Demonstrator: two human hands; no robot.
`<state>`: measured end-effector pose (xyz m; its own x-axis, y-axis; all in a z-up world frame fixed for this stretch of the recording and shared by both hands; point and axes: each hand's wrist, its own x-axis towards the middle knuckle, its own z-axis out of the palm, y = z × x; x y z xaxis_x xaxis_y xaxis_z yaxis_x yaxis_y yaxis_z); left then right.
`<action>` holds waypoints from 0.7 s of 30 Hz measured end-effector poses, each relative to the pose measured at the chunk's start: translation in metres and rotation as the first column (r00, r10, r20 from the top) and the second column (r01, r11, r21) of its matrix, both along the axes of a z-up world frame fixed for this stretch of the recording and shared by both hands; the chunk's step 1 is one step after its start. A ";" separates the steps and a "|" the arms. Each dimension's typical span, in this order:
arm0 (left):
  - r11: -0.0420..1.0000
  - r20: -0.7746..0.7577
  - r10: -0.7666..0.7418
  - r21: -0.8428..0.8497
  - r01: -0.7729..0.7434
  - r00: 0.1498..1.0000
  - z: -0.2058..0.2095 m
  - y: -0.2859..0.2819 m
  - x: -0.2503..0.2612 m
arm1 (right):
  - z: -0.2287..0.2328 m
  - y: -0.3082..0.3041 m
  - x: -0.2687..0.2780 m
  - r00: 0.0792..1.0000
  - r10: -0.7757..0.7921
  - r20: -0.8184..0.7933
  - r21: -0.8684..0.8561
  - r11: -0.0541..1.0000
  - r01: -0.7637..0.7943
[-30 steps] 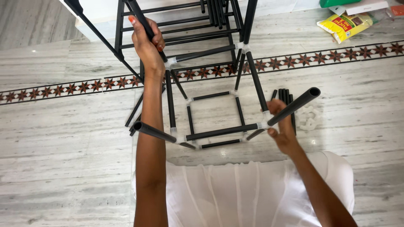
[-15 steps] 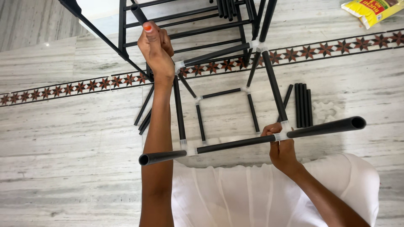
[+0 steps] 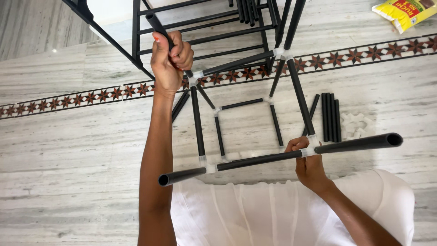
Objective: The person sits on the floor and assembles a black metal rack by inserting rods into white plastic connectors. They repeatedly pick up rods and connectors, align them, and press them together to form the frame.
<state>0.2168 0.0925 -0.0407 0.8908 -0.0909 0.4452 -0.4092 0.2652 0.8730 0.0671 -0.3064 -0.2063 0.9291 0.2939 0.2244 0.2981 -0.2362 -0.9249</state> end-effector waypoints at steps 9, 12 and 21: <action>0.875 0.149 0.410 0.213 -0.434 0.900 -0.036 -0.018 -0.031 | 0.007 -0.005 0.014 0.998 0.052 -0.037 -0.131 0.990 -0.057; 0.795 0.124 0.602 -0.003 -0.606 0.789 -0.072 -0.013 -0.077 | 0.008 -0.020 0.025 0.987 0.118 0.112 -0.571 0.820 -0.033; 0.825 -0.487 0.514 0.055 -0.563 0.706 -0.222 -0.080 -0.244 | -0.015 -0.175 0.085 0.929 -0.263 -0.260 -0.448 0.885 0.126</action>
<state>-0.0267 0.0121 -0.2624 0.8714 0.4880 -0.0502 -0.0634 0.2135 0.9749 0.1517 -0.4818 -0.2213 0.9783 0.1015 -0.1808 -0.0743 -0.6425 -0.7627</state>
